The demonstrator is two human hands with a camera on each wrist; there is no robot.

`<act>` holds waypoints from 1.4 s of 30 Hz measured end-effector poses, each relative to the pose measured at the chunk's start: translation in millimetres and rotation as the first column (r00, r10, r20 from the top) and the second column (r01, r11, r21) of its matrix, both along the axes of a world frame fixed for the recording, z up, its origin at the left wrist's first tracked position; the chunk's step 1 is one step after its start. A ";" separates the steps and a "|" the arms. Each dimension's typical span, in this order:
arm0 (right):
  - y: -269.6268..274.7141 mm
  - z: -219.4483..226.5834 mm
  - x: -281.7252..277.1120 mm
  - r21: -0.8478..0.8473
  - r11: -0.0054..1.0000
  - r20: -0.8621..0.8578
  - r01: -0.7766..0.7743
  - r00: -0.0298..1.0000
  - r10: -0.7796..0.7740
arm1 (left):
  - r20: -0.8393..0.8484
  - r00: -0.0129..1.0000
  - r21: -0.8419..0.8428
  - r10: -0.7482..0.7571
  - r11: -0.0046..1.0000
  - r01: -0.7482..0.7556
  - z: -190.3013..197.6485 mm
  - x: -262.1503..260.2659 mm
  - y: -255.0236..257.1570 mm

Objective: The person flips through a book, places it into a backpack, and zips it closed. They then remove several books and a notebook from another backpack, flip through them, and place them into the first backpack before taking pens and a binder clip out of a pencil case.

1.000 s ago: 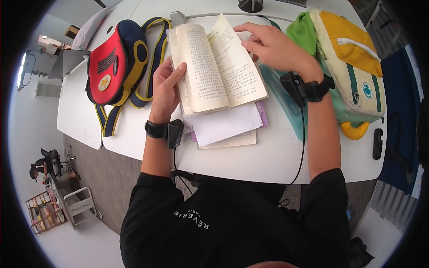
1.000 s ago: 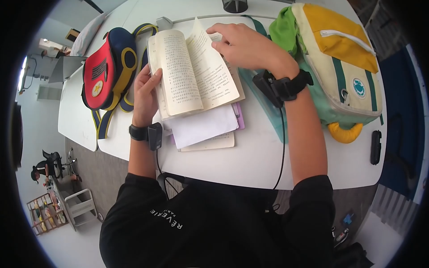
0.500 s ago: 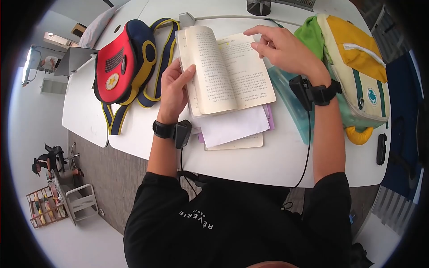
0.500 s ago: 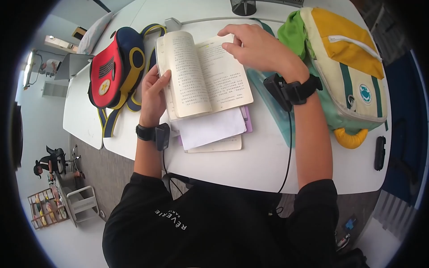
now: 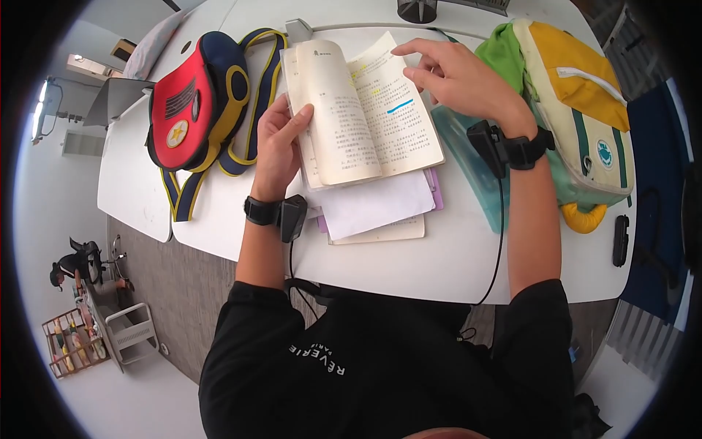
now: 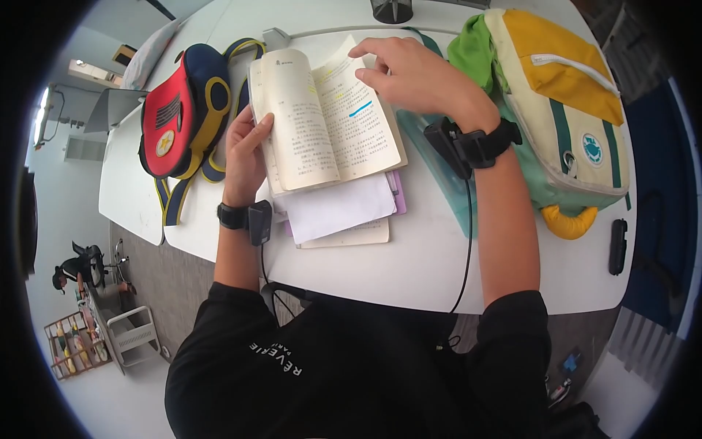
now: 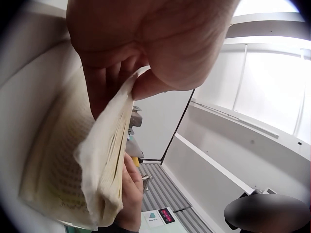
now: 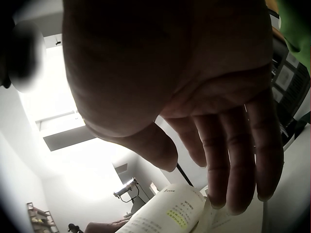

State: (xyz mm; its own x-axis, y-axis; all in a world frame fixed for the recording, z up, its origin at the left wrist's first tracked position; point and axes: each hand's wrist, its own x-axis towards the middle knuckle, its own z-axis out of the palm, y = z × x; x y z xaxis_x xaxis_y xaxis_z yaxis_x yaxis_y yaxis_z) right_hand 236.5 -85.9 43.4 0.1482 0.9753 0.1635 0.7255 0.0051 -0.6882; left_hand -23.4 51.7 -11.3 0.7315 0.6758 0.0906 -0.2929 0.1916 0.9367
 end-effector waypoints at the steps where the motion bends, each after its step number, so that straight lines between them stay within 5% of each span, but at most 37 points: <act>1: 1.5 -0.5 0.2 0.003 1.000 0.001 -0.004 1.000 0.004 | 0.001 1.000 0.003 0.004 1.000 -0.004 1.0 -0.2 -0.2; 13: 0.3 -7.4 1.5 0.037 0.997 0.060 -0.070 0.996 0.067 | 0.000 1.000 -0.023 0.022 0.999 -0.022 0.8 0.0 -0.5; 22: -1.0 -8.4 4.8 -0.093 0.991 0.075 -0.100 0.991 0.107 | -0.054 0.998 0.017 0.037 0.999 -0.037 2.0 -1.3 -0.5; 42: 0.2 -7.9 3.8 0.023 0.997 0.066 -0.078 0.995 0.077 | -0.010 0.999 -0.009 -0.031 0.999 0.031 1.8 -1.7 0.4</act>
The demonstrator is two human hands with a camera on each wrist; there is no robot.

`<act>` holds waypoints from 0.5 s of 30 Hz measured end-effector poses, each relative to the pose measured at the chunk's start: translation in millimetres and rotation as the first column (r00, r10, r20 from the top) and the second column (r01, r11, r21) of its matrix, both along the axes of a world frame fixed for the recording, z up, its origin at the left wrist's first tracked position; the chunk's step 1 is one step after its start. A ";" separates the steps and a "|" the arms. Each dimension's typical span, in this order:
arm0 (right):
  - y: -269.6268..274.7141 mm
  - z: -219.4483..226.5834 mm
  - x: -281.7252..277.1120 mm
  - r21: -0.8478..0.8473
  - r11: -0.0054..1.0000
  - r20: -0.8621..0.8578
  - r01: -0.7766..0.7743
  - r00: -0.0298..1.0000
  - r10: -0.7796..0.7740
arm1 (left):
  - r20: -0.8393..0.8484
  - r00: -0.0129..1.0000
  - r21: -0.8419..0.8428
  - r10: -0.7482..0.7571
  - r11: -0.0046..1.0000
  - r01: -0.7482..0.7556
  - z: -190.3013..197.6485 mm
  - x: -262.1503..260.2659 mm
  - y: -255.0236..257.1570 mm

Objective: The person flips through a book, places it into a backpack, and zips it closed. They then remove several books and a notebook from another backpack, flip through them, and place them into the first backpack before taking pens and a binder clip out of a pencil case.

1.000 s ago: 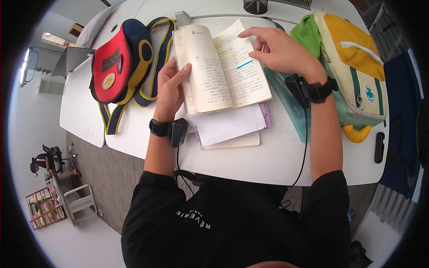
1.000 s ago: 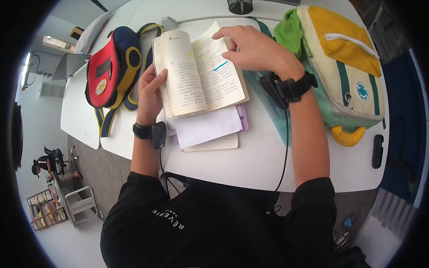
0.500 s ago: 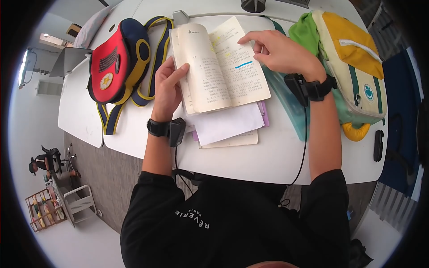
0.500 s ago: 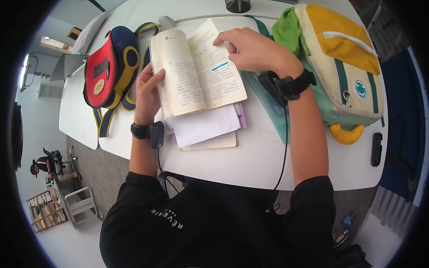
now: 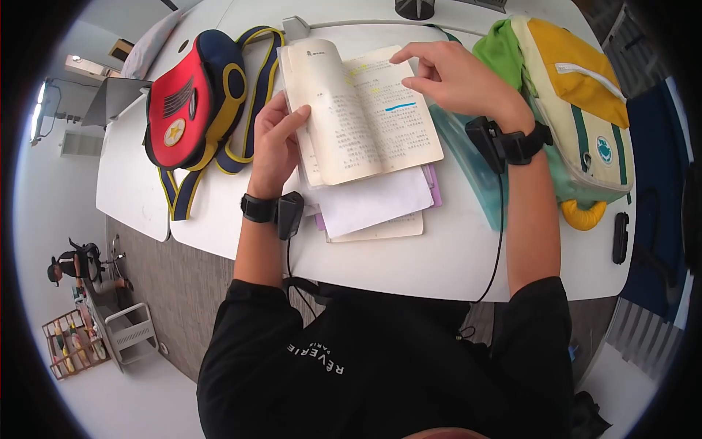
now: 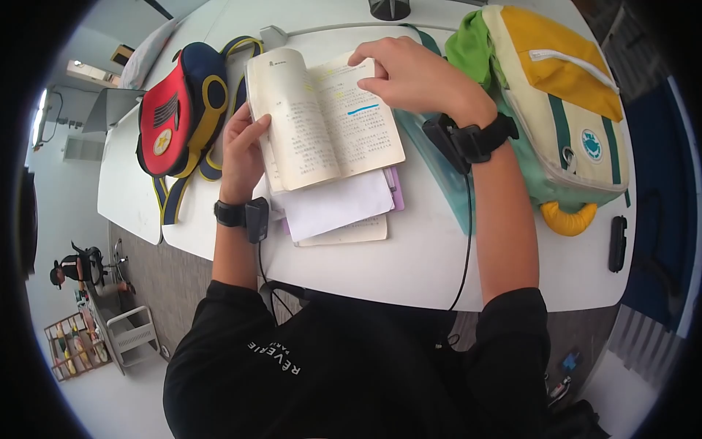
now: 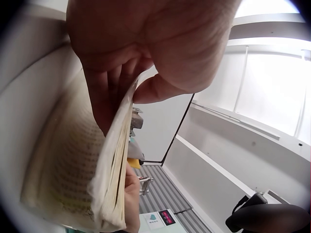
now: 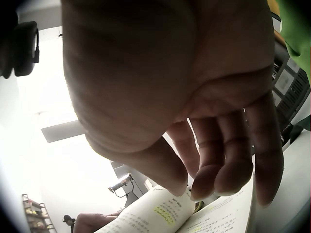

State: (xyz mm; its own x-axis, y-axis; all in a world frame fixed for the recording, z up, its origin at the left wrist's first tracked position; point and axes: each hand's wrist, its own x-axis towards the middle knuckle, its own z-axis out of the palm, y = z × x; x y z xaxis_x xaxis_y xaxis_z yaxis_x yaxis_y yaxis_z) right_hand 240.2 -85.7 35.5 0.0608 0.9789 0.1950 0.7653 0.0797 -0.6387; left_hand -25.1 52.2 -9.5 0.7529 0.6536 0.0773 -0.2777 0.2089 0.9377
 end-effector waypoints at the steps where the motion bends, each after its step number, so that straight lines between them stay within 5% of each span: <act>1: -1.0 0.5 -1.4 -0.001 1.000 0.001 0.002 1.000 -0.002 | 0.001 1.000 -0.001 -0.002 1.000 0.002 -1.0 0.7 -0.5; 15: 5.1 -0.7 -1.9 -0.042 0.997 -0.068 0.059 0.996 -0.061 | 0.038 0.999 -0.016 -0.023 1.000 0.023 -3.4 -0.8 2.5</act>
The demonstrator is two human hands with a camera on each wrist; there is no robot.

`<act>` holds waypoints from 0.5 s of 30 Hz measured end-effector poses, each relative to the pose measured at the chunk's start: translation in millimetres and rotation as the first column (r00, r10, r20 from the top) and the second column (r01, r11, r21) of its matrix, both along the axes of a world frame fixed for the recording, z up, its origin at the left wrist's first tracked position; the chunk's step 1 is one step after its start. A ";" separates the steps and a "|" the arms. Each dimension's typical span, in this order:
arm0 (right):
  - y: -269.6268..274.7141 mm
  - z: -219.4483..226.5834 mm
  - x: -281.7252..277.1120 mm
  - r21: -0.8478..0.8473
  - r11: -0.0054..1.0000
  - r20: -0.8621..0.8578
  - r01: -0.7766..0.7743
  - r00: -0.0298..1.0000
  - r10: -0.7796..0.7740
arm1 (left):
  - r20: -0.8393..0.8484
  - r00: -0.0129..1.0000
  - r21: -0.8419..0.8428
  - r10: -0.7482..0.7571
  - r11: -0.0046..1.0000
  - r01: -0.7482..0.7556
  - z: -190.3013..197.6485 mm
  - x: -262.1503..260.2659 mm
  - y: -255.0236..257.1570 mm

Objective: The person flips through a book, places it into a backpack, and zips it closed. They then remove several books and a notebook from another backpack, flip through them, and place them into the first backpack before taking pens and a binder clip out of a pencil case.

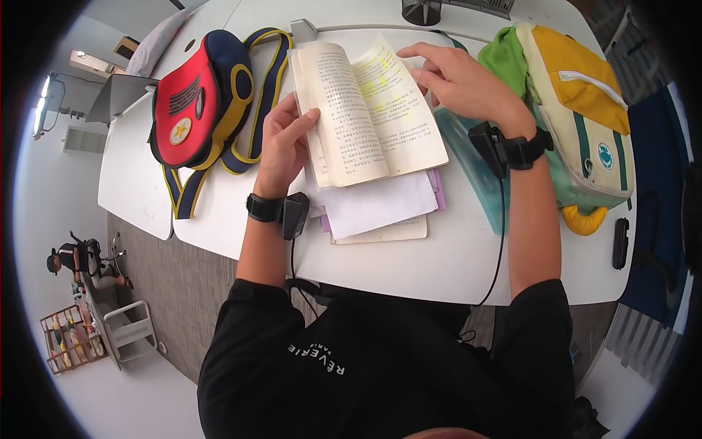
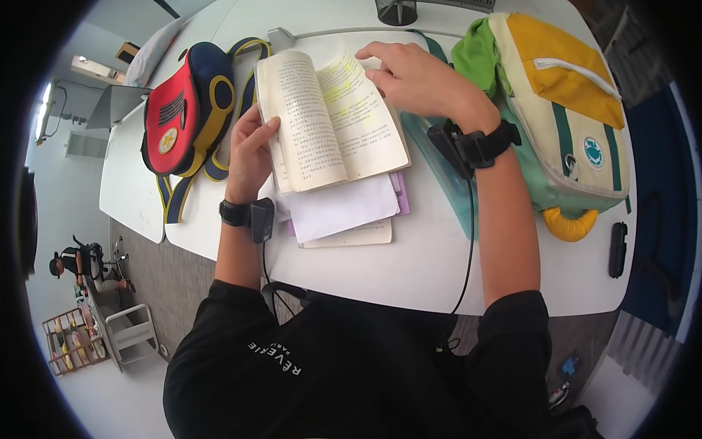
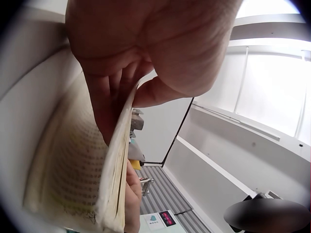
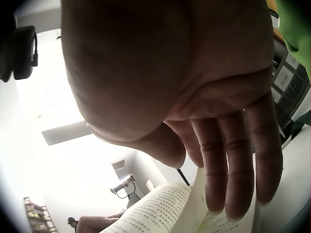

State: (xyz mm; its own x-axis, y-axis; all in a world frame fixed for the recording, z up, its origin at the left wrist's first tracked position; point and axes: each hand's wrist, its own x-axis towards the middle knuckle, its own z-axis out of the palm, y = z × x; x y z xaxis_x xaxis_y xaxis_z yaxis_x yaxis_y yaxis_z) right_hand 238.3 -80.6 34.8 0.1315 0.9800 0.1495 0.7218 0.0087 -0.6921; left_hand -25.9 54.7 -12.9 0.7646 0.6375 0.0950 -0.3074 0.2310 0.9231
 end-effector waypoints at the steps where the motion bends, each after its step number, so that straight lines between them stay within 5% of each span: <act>1: -0.3 -1.0 0.0 -0.002 1.000 -0.001 0.002 1.000 -0.002 | -0.001 1.000 -0.002 -0.002 1.000 0.002 0.6 -0.4 -0.8; 15: -4.1 3.4 -1.9 0.032 0.999 0.009 -0.034 0.999 0.034 | 0.002 1.000 0.014 -0.027 1.000 0.027 3.0 -0.5 -1.9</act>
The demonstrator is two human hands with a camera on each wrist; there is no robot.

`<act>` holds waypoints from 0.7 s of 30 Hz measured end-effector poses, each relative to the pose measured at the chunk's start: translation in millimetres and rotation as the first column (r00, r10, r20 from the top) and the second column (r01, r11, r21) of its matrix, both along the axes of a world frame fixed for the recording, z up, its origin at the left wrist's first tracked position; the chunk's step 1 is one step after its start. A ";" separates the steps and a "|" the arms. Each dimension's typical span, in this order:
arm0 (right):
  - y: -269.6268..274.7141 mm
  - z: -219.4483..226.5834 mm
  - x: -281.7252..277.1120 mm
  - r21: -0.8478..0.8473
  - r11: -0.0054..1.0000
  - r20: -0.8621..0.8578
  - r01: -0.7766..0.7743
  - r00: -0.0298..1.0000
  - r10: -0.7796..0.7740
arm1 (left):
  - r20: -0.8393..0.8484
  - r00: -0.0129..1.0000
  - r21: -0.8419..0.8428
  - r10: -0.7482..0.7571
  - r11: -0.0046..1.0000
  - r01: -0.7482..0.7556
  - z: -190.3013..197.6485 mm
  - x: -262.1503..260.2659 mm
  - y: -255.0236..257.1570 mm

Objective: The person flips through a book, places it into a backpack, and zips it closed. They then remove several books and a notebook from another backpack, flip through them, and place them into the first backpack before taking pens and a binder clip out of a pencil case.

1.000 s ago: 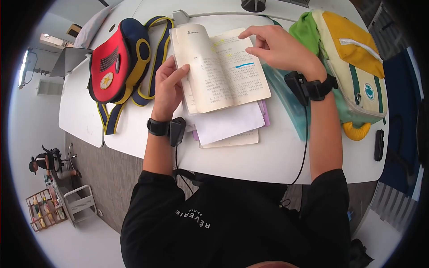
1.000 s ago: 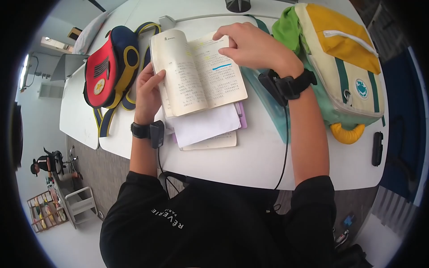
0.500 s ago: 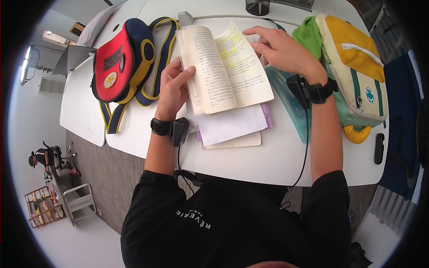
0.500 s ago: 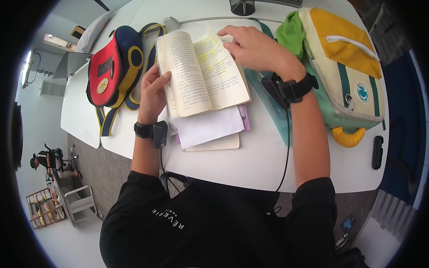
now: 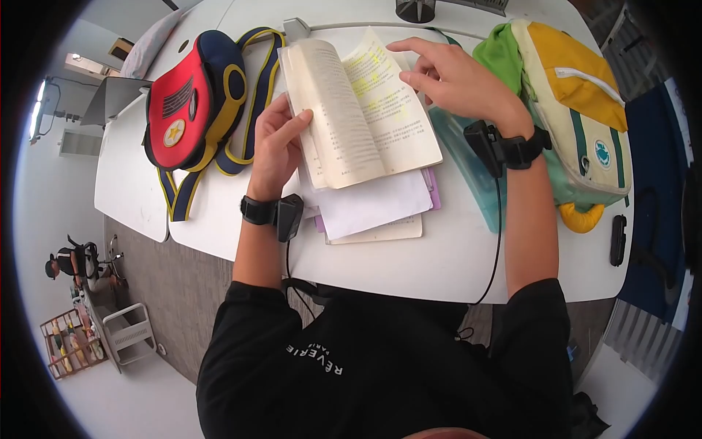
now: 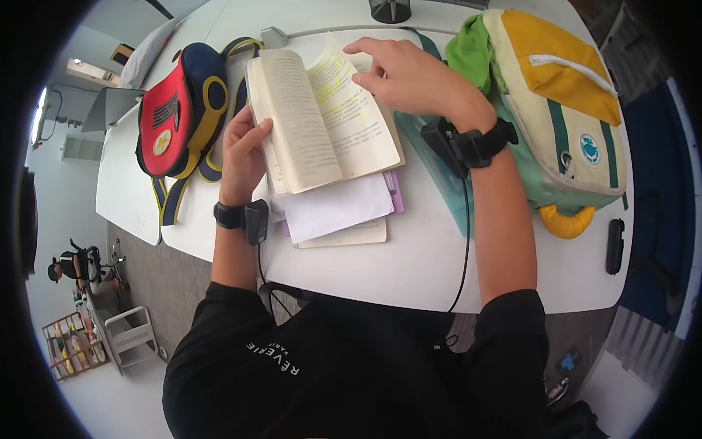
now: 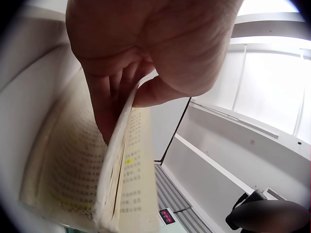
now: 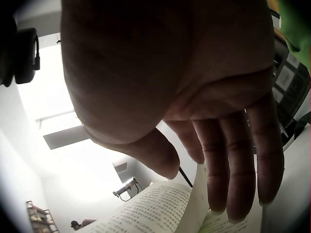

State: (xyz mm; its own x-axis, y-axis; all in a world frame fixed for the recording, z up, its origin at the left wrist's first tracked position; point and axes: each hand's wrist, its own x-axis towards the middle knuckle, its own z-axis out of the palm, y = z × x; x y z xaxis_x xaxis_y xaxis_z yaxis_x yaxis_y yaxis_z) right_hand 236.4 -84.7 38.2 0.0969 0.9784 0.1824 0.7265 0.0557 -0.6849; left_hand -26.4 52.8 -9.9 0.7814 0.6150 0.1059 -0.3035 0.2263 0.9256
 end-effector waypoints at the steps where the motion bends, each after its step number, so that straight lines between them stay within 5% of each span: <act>1: 1.0 0.4 -0.4 0.002 1.000 0.000 -0.003 1.000 0.003 | 0.000 1.000 0.002 0.003 1.000 -0.003 1.0 0.0 -0.5; 21: 0.7 -0.7 2.0 -0.079 0.997 0.028 -0.015 0.999 0.017 | 0.008 1.000 -0.014 0.023 1.000 -0.023 -0.4 1.6 -2.1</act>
State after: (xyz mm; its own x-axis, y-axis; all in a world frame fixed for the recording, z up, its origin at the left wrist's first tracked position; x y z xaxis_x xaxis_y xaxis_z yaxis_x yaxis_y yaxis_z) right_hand 238.4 -84.0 37.5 0.0771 0.9913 0.1071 0.7451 0.0141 -0.6668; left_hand -24.9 50.7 -10.4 0.7661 0.6343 0.1037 -0.3166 0.2320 0.9197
